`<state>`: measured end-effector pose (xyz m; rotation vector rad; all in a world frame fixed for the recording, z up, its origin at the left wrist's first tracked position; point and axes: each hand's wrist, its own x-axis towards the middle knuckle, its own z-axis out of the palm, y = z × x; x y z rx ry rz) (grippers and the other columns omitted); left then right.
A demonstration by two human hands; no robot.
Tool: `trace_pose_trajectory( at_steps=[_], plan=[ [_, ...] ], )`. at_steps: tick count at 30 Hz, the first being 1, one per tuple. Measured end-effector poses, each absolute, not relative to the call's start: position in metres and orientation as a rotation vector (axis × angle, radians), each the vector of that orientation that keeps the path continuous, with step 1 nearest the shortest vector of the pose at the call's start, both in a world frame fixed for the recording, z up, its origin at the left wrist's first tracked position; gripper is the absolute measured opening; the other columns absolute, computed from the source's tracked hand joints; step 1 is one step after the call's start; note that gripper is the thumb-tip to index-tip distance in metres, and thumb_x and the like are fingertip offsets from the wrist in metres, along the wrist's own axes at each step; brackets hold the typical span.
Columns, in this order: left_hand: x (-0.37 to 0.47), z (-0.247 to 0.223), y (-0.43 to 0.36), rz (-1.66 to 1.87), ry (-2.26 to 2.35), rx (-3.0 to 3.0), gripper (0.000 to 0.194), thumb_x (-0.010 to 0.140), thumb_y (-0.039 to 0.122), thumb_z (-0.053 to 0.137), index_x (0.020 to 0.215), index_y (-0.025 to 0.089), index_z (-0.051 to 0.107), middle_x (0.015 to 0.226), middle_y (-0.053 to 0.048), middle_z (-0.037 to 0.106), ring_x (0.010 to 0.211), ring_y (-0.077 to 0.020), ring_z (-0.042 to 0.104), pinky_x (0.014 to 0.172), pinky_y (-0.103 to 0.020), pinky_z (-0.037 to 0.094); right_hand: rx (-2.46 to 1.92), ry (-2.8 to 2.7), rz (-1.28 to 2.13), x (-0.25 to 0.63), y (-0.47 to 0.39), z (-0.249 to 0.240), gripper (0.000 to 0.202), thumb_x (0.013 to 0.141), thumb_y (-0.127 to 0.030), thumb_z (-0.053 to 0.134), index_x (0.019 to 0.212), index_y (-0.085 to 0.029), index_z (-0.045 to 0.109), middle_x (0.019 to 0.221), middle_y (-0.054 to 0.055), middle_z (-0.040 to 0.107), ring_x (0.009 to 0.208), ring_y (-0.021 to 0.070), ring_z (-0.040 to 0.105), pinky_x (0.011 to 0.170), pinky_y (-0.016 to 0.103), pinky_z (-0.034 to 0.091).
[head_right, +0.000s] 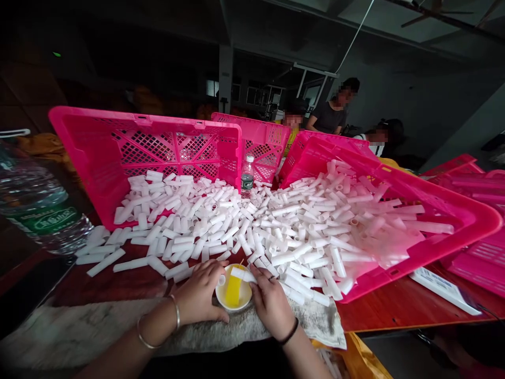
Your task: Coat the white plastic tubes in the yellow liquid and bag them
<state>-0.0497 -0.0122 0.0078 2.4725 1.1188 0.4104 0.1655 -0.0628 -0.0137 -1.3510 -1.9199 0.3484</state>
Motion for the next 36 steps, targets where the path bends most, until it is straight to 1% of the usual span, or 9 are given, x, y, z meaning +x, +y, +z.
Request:
trace_pose_trajectory(
  at_steps=[5, 7, 12, 15, 17, 22, 27, 32, 36],
  plan=[
    [-0.044, 0.009, -0.008, 0.421, 1.132, 2.478, 0.09, 0.039, 0.054, 0.082, 0.116, 0.02, 0.049, 0.119, -0.013, 0.059, 0.115, -0.037, 0.048, 0.097, -0.053, 0.034, -1.217, -2.022, 0.104, 0.164, -0.053, -0.019, 0.03, 0.088, -0.011, 0.043, 0.11, -0.019, 0.062, 0.104, 0.012, 0.062, 0.097, 0.0229, 0.06, 0.082, 0.038, 0.054],
    [-0.046, 0.01, -0.013, 0.431, 1.144, 2.478, 0.09, 0.039, 0.053, 0.083, 0.115, 0.021, 0.049, 0.118, -0.012, 0.06, 0.113, -0.0363, 0.05, 0.097, -0.053, 0.034, -1.17, -2.027, 0.125, 0.166, -0.054, -0.018, 0.028, 0.087, -0.01, 0.042, 0.103, -0.02, 0.064, 0.099, 0.011, 0.062, 0.096, 0.0225, 0.06, 0.08, 0.038, 0.054],
    [-0.048, 0.007, -0.026, 0.482, 1.213, 2.428, 0.092, 0.038, 0.049, 0.085, 0.118, 0.021, 0.047, 0.124, -0.013, 0.057, 0.116, -0.0364, 0.048, 0.098, -0.053, 0.033, -1.307, -1.919, 0.579, 0.167, -0.065, -0.014, 0.034, 0.088, -0.021, 0.051, 0.121, -0.019, 0.052, 0.108, 0.012, 0.063, 0.098, 0.0214, 0.062, 0.083, 0.037, 0.054],
    [-0.048, 0.004, -0.029, 0.494, 1.216, 2.391, 0.084, 0.039, 0.048, 0.085, 0.111, 0.021, 0.051, 0.126, -0.012, 0.056, 0.116, -0.036, 0.049, 0.097, -0.052, 0.034, -1.334, -1.919, 0.485, 0.165, -0.067, -0.014, 0.024, 0.09, -0.022, 0.047, 0.11, -0.019, 0.06, 0.101, 0.011, 0.065, 0.093, 0.0217, 0.063, 0.081, 0.037, 0.054],
    [-0.048, 0.004, -0.029, 0.49, 1.216, 2.378, 0.08, 0.038, 0.048, 0.085, 0.107, 0.021, 0.053, 0.127, -0.011, 0.056, 0.116, -0.0358, 0.049, 0.098, -0.052, 0.033, -1.242, -1.962, 0.37, 0.164, -0.066, -0.015, 0.022, 0.089, -0.019, 0.045, 0.102, -0.019, 0.063, 0.101, 0.012, 0.063, 0.097, 0.0223, 0.061, 0.082, 0.037, 0.053],
    [-0.049, 0.004, -0.027, 0.493, 1.213, 2.373, 0.081, 0.038, 0.048, 0.085, 0.108, 0.022, 0.053, 0.127, -0.011, 0.057, 0.116, -0.0361, 0.049, 0.098, -0.053, 0.032, -1.325, -1.878, 0.609, 0.166, -0.065, -0.014, 0.028, 0.089, -0.025, 0.05, 0.116, -0.019, 0.054, 0.105, 0.012, 0.064, 0.095, 0.0211, 0.063, 0.081, 0.036, 0.055],
    [-0.048, 0.004, -0.027, 0.507, 1.203, 2.363, 0.08, 0.038, 0.049, 0.084, 0.107, 0.023, 0.053, 0.126, -0.01, 0.058, 0.115, -0.0357, 0.05, 0.096, -0.052, 0.033, -1.234, -1.991, 0.377, 0.167, -0.064, -0.014, 0.019, 0.089, -0.02, 0.047, 0.099, -0.019, 0.062, 0.101, 0.012, 0.062, 0.099, 0.0232, 0.06, 0.084, 0.039, 0.052],
    [-0.048, 0.006, -0.027, 0.509, 1.212, 2.352, 0.087, 0.038, 0.048, 0.085, 0.113, 0.023, 0.05, 0.123, -0.01, 0.059, 0.115, -0.0358, 0.05, 0.096, -0.052, 0.032, -1.308, -1.858, 0.625, 0.167, -0.065, -0.014, 0.028, 0.088, -0.025, 0.052, 0.115, -0.019, 0.053, 0.098, 0.01, 0.064, 0.088, 0.02, 0.064, 0.074, 0.033, 0.056],
    [-0.048, 0.008, -0.026, 0.499, 1.225, 2.349, 0.088, 0.037, 0.048, 0.085, 0.114, 0.023, 0.05, 0.122, -0.01, 0.059, 0.114, -0.035, 0.05, 0.096, -0.051, 0.032, -1.289, -1.929, 0.441, 0.166, -0.064, -0.012, 0.017, 0.089, -0.022, 0.048, 0.1, -0.019, 0.061, 0.098, 0.011, 0.064, 0.092, 0.0212, 0.062, 0.08, 0.036, 0.054]
  ],
)
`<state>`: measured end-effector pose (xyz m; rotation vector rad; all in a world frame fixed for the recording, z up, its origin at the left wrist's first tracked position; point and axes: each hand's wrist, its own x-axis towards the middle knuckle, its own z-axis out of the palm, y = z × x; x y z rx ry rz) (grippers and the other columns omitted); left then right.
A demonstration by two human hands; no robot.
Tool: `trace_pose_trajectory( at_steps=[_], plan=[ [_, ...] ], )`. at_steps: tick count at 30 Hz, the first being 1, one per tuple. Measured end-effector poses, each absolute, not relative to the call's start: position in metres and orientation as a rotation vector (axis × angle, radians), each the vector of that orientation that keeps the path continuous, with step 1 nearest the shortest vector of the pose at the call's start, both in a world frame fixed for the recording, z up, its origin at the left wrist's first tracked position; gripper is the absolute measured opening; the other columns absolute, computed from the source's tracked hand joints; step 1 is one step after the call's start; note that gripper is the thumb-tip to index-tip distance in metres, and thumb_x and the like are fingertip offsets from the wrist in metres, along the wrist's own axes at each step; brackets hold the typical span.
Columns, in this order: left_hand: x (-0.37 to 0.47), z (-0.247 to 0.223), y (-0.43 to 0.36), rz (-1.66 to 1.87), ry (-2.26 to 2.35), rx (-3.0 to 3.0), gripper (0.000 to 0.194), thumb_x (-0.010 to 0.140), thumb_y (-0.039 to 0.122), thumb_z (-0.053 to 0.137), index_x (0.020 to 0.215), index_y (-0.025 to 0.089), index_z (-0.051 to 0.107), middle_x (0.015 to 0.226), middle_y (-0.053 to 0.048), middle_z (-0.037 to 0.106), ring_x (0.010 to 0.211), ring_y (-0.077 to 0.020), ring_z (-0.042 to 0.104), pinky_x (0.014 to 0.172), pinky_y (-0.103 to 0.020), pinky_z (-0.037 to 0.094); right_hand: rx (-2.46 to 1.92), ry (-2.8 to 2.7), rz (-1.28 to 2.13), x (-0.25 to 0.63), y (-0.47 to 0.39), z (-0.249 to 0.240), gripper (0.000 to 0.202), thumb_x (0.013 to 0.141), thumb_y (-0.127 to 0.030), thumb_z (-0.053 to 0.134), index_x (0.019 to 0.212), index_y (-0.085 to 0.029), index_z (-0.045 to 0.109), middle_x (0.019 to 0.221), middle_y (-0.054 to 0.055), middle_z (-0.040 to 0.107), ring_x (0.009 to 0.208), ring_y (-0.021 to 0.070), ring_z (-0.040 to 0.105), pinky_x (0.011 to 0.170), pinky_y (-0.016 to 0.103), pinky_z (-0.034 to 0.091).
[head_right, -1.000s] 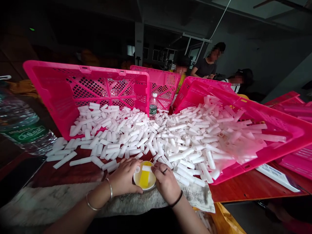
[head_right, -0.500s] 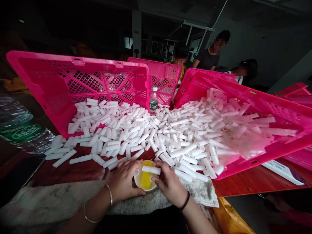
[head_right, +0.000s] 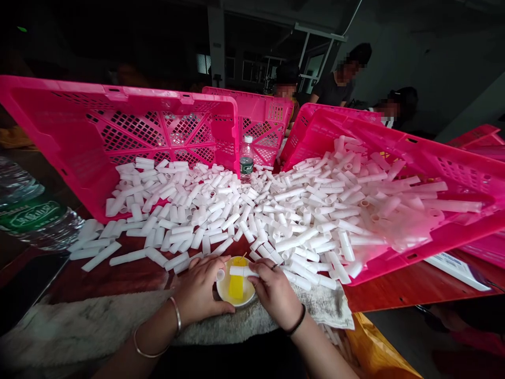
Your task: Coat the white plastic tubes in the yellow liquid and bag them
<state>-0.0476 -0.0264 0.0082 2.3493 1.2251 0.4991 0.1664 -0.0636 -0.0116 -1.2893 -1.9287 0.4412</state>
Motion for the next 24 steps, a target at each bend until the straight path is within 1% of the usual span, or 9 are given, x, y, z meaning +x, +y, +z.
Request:
trace_pose_trajectory(
  at_steps=[2, 6, 9, 12, 14, 17, 19, 21, 24],
  plan=[
    [-0.048, 0.008, -0.026, 0.491, 1.218, 2.35, 0.084, 0.038, 0.049, 0.084, 0.111, 0.023, 0.051, 0.123, -0.009, 0.059, 0.114, -0.0348, 0.05, 0.096, -0.05, 0.032, -1.207, -1.995, 0.34, 0.167, -0.063, -0.011, 0.017, 0.088, -0.019, 0.048, 0.099, -0.018, 0.061, 0.102, 0.012, 0.061, 0.098, 0.0224, 0.059, 0.083, 0.038, 0.052],
    [-0.048, 0.008, -0.025, 0.497, 1.211, 2.356, 0.087, 0.039, 0.053, 0.082, 0.114, 0.022, 0.05, 0.121, -0.01, 0.059, 0.114, -0.0354, 0.05, 0.096, -0.051, 0.032, -1.304, -1.906, 0.529, 0.168, -0.063, -0.009, 0.03, 0.088, -0.024, 0.052, 0.118, -0.018, 0.051, 0.105, 0.012, 0.063, 0.095, 0.0206, 0.063, 0.08, 0.035, 0.055],
    [-0.048, 0.008, -0.025, 0.492, 1.204, 2.357, 0.087, 0.039, 0.052, 0.082, 0.114, 0.022, 0.05, 0.121, -0.011, 0.06, 0.114, -0.036, 0.05, 0.095, -0.052, 0.032, -1.344, -1.896, 0.495, 0.169, -0.064, -0.009, 0.023, 0.091, -0.024, 0.048, 0.111, -0.019, 0.057, 0.101, 0.011, 0.066, 0.092, 0.0201, 0.065, 0.079, 0.035, 0.056],
    [-0.048, 0.01, -0.026, 0.49, 1.203, 2.36, 0.083, 0.039, 0.051, 0.083, 0.11, 0.024, 0.052, 0.122, -0.01, 0.06, 0.114, -0.0362, 0.05, 0.095, -0.052, 0.033, -1.212, -2.011, 0.262, 0.171, -0.065, -0.012, 0.021, 0.089, -0.018, 0.048, 0.106, -0.02, 0.06, 0.104, 0.011, 0.063, 0.099, 0.0221, 0.06, 0.084, 0.038, 0.053],
    [-0.047, 0.011, -0.026, 0.481, 1.21, 2.359, 0.082, 0.039, 0.05, 0.084, 0.11, 0.024, 0.052, 0.122, -0.009, 0.059, 0.114, -0.036, 0.05, 0.095, -0.052, 0.033, -1.161, -2.056, 0.198, 0.172, -0.066, -0.014, 0.023, 0.088, -0.014, 0.047, 0.106, -0.021, 0.06, 0.104, 0.011, 0.061, 0.103, 0.0229, 0.058, 0.087, 0.04, 0.051],
    [-0.047, 0.011, -0.026, 0.467, 1.22, 2.359, 0.083, 0.04, 0.05, 0.084, 0.112, 0.023, 0.051, 0.123, -0.009, 0.059, 0.115, -0.0356, 0.049, 0.096, -0.052, 0.032, -1.271, -1.979, 0.357, 0.172, -0.068, -0.015, 0.032, 0.087, -0.02, 0.052, 0.119, -0.019, 0.05, 0.107, 0.012, 0.061, 0.102, 0.0229, 0.059, 0.085, 0.039, 0.053],
    [-0.047, 0.009, -0.026, 0.465, 1.221, 2.369, 0.086, 0.04, 0.051, 0.083, 0.114, 0.022, 0.05, 0.123, -0.009, 0.059, 0.116, -0.0358, 0.049, 0.098, -0.052, 0.031, -1.348, -1.912, 0.461, 0.173, -0.07, -0.014, 0.036, 0.087, -0.025, 0.053, 0.123, -0.018, 0.047, 0.106, 0.012, 0.063, 0.097, 0.0216, 0.062, 0.081, 0.036, 0.055],
    [-0.047, 0.008, -0.025, 0.463, 1.22, 2.386, 0.089, 0.041, 0.052, 0.083, 0.117, 0.021, 0.048, 0.122, -0.01, 0.059, 0.115, -0.036, 0.049, 0.098, -0.052, 0.031, -1.355, -1.909, 0.423, 0.175, -0.072, -0.013, 0.029, 0.089, -0.025, 0.051, 0.117, -0.018, 0.053, 0.103, 0.011, 0.064, 0.094, 0.021, 0.063, 0.08, 0.035, 0.056],
    [-0.049, 0.009, -0.026, 0.48, 1.206, 2.43, 0.087, 0.042, 0.055, 0.081, 0.114, 0.02, 0.048, 0.121, -0.013, 0.057, 0.116, -0.0385, 0.048, 0.097, -0.055, 0.033, -1.271, -1.981, 0.201, 0.183, -0.076, -0.01, 0.02, 0.088, -0.019, 0.05, 0.105, -0.019, 0.06, 0.1, 0.011, 0.064, 0.096, 0.022, 0.062, 0.081, 0.036, 0.054]
  ],
)
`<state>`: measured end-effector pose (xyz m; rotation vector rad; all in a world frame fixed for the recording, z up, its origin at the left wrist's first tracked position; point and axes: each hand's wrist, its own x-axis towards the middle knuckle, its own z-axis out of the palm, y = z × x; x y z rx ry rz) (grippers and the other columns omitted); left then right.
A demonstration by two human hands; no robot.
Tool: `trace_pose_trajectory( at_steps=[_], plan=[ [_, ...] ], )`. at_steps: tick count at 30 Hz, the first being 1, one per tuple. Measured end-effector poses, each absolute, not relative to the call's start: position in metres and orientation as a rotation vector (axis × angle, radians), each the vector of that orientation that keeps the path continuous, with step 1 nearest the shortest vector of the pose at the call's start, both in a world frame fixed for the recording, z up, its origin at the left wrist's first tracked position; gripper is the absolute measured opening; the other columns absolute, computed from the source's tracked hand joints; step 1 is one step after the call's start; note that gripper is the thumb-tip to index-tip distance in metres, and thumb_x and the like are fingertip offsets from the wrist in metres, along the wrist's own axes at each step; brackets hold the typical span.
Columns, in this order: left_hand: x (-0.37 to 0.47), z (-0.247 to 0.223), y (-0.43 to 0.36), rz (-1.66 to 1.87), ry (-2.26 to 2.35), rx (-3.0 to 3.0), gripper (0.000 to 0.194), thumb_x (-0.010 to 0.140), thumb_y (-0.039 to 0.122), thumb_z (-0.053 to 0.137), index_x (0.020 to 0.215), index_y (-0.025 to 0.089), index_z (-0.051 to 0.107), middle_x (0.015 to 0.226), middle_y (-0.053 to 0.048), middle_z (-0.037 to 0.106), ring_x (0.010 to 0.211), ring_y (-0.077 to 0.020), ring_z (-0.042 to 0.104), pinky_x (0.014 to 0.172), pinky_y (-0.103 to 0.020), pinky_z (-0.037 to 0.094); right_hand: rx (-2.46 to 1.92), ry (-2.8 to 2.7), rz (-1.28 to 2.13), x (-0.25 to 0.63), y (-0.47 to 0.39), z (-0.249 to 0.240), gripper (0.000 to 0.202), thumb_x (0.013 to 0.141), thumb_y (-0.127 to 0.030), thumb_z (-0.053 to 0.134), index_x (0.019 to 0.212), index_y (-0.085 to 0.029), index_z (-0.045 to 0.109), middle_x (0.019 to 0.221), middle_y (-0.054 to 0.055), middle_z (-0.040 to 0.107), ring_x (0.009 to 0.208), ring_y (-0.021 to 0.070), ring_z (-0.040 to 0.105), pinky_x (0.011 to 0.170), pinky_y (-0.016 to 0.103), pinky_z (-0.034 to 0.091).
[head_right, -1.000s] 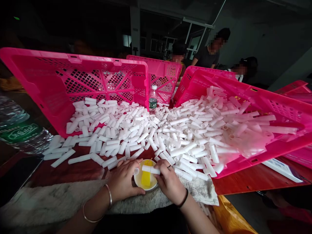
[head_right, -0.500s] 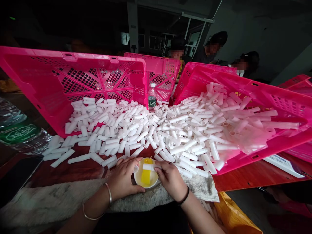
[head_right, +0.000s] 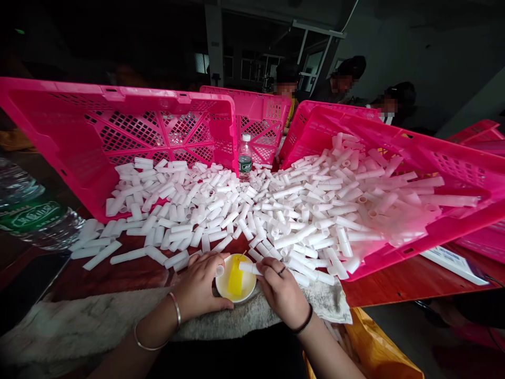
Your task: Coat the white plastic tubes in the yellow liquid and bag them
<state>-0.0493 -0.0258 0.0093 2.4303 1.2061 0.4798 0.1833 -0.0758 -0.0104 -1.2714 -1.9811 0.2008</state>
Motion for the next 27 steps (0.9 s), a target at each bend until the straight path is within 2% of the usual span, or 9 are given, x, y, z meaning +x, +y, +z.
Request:
trace_pose_trajectory(
  at_steps=[3, 6, 8, 11, 15, 18, 21, 24, 27],
  plan=[
    [-0.053, 0.016, -0.031, 0.596, 1.178, 2.467, 0.055, 0.066, 0.051, 0.067, 0.105, 0.017, 0.049, 0.122, -0.016, 0.054, 0.118, -0.0365, 0.046, 0.097, -0.053, 0.037, -1.239, -1.952, 0.139, 0.189, -0.082, -0.007, 0.019, 0.087, -0.016, 0.052, 0.103, -0.021, 0.06, 0.101, 0.011, 0.062, 0.097, 0.0225, 0.06, 0.081, 0.037, 0.053],
    [-0.053, 0.026, -0.038, 0.652, 1.121, 2.436, 0.019, 0.088, 0.024, 0.041, 0.104, 0.017, 0.047, 0.107, -0.012, 0.059, 0.1, -0.0238, 0.057, 0.086, -0.039, 0.049, -1.267, -1.731, 0.321, 0.183, -0.091, 0.002, 0.021, 0.087, -0.021, 0.054, 0.108, -0.022, 0.055, 0.098, 0.009, 0.063, 0.092, 0.0206, 0.062, 0.078, 0.035, 0.054],
    [-0.051, 0.034, -0.042, 0.667, 1.067, 2.459, 0.02, 0.089, 0.019, 0.038, 0.107, 0.018, 0.047, 0.101, -0.009, 0.061, 0.094, -0.0212, 0.059, 0.082, -0.036, 0.051, -1.245, -1.639, 0.471, 0.176, -0.097, 0.011, 0.02, 0.088, -0.023, 0.053, 0.109, -0.022, 0.055, 0.094, 0.008, 0.064, 0.086, 0.0188, 0.062, 0.074, 0.032, 0.055],
    [-0.047, 0.046, -0.049, 0.701, 1.031, 2.59, 0.022, 0.088, 0.018, 0.044, 0.109, 0.02, 0.05, 0.106, -0.009, 0.061, 0.1, -0.0235, 0.057, 0.088, -0.039, 0.049, -1.192, -1.709, 0.588, 0.169, -0.104, 0.03, 0.019, 0.089, -0.024, 0.051, 0.107, -0.022, 0.058, 0.098, 0.009, 0.065, 0.09, 0.0195, 0.062, 0.077, 0.032, 0.053],
    [-0.042, 0.058, -0.071, 0.478, 1.022, 2.663, 0.014, 0.088, 0.025, 0.046, 0.097, 0.02, 0.055, 0.087, -0.006, 0.065, 0.08, -0.024, 0.061, 0.072, -0.038, 0.05, -1.173, -2.036, 0.411, 0.17, -0.115, 0.052, 0.02, 0.089, -0.021, 0.049, 0.106, -0.022, 0.059, 0.092, 0.008, 0.067, 0.086, 0.0199, 0.063, 0.075, 0.032, 0.052],
    [-0.028, 0.049, -0.102, 0.384, 0.863, 2.384, 0.013, 0.086, 0.034, 0.048, 0.087, 0.023, 0.054, 0.078, -0.002, 0.065, 0.068, -0.0189, 0.062, 0.061, -0.028, 0.05, -1.054, -2.199, 0.186, 0.162, -0.128, 0.056, 0.015, 0.088, -0.02, 0.043, 0.088, -0.022, 0.058, 0.07, 0.004, 0.064, 0.067, 0.0185, 0.061, 0.068, 0.033, 0.051],
    [-0.005, 0.023, -0.131, 0.339, 0.882, 2.259, 0.014, 0.08, 0.036, 0.054, 0.086, 0.024, 0.054, 0.078, -0.002, 0.067, 0.066, -0.0201, 0.064, 0.057, -0.028, 0.05, -1.27, -2.067, 0.156, 0.151, -0.149, 0.049, 0.027, 0.09, -0.021, 0.037, 0.066, -0.023, 0.049, 0.054, 0.001, 0.056, 0.05, 0.0156, 0.056, 0.051, 0.028, 0.046],
    [0.003, 0.005, -0.142, 0.347, 0.976, 2.432, 0.029, 0.075, 0.042, 0.061, 0.094, 0.021, 0.057, 0.085, -0.008, 0.068, 0.072, -0.0269, 0.065, 0.064, -0.037, 0.053, -1.566, -1.974, 0.176, 0.168, -0.175, 0.038, 0.032, 0.093, -0.027, 0.036, 0.064, -0.025, 0.049, 0.051, 0.001, 0.057, 0.042, 0.015, 0.055, 0.04, 0.025, 0.041],
    [-0.024, 0.016, -0.117, 0.574, 1.052, 2.511, 0.042, 0.083, 0.042, 0.053, 0.119, 0.021, 0.048, 0.111, -0.011, 0.063, 0.099, -0.0293, 0.06, 0.084, -0.04, 0.05, -1.657, -2.067, -0.005, 0.222, -0.198, 0.032, 0.027, 0.094, -0.032, 0.037, 0.08, -0.027, 0.06, 0.057, 0.003, 0.063, 0.04, 0.0153, 0.054, 0.036, 0.026, 0.038]
  ],
)
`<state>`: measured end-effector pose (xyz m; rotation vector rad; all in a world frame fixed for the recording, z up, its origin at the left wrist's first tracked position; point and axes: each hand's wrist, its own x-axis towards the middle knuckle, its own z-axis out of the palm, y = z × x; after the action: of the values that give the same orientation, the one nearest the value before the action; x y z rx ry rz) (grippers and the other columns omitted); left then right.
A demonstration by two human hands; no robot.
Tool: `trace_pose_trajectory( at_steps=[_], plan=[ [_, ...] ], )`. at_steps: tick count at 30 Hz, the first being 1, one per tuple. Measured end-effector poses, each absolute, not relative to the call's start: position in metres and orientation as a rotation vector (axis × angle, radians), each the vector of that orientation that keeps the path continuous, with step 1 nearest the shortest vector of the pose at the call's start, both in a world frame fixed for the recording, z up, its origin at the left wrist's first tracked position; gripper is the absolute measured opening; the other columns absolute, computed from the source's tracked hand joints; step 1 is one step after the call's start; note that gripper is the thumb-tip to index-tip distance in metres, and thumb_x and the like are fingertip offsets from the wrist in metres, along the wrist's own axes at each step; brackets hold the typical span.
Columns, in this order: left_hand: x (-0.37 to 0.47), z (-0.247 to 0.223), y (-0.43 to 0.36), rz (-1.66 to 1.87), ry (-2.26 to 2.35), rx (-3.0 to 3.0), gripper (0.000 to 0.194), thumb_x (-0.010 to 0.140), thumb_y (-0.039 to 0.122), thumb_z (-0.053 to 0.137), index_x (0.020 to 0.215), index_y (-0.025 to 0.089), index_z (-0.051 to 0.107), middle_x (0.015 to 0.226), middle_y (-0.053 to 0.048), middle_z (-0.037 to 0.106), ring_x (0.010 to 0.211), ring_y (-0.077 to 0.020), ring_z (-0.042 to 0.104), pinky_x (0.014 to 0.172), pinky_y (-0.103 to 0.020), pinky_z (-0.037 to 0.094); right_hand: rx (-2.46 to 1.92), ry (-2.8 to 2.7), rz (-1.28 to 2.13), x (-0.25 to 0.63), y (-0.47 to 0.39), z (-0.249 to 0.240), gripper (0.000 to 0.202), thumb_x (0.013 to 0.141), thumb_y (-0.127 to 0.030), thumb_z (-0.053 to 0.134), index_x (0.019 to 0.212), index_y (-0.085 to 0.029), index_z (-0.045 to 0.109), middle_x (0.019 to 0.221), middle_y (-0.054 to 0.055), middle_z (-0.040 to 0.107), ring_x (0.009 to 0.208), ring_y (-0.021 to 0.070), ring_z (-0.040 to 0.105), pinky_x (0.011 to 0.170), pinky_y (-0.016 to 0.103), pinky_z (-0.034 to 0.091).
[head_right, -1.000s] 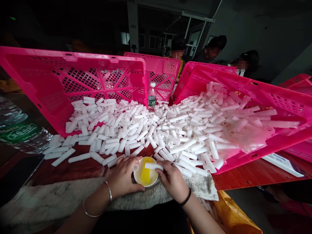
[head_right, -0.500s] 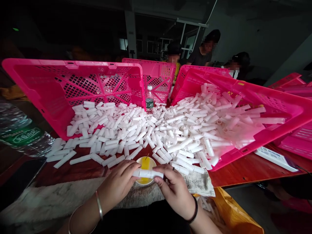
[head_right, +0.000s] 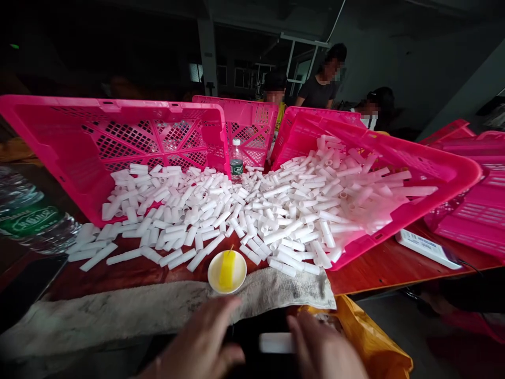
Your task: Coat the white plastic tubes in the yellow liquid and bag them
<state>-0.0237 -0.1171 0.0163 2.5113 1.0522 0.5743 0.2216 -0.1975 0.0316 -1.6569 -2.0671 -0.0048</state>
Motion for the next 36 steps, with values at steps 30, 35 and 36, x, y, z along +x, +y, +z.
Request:
trace_pose_trajectory(
  at_steps=[30, 35, 36],
  plan=[
    [-0.12, 0.026, 0.007, 0.102, 1.655, 2.415, 0.022, 0.074, 0.011, 0.056, 0.094, 0.013, 0.063, 0.094, -0.012, 0.063, 0.096, -0.0288, 0.057, 0.087, -0.04, 0.043, -1.257, -2.082, 0.394, 0.162, -0.062, 0.055, 0.035, 0.096, -0.026, 0.038, 0.127, -0.02, 0.05, 0.11, 0.01, 0.063, 0.099, 0.0186, 0.061, 0.087, 0.033, 0.05],
    [-0.099, 0.03, -0.014, 0.555, 1.434, 2.464, 0.024, 0.085, 0.013, 0.04, 0.103, 0.016, 0.055, 0.107, -0.012, 0.056, 0.104, -0.0246, 0.053, 0.093, -0.039, 0.043, -1.302, -2.025, 0.459, 0.18, -0.08, 0.013, 0.038, 0.092, -0.022, 0.043, 0.13, -0.02, 0.049, 0.118, 0.012, 0.06, 0.108, 0.0216, 0.058, 0.092, 0.037, 0.049],
    [-0.092, 0.029, -0.019, 0.623, 1.318, 2.445, 0.023, 0.086, 0.015, 0.039, 0.104, 0.017, 0.052, 0.11, -0.011, 0.056, 0.105, -0.0228, 0.053, 0.092, -0.037, 0.044, -1.291, -2.013, 0.404, 0.175, -0.077, 0.004, 0.037, 0.091, -0.022, 0.045, 0.128, -0.019, 0.051, 0.118, 0.013, 0.06, 0.108, 0.0225, 0.058, 0.092, 0.038, 0.049]
  ],
)
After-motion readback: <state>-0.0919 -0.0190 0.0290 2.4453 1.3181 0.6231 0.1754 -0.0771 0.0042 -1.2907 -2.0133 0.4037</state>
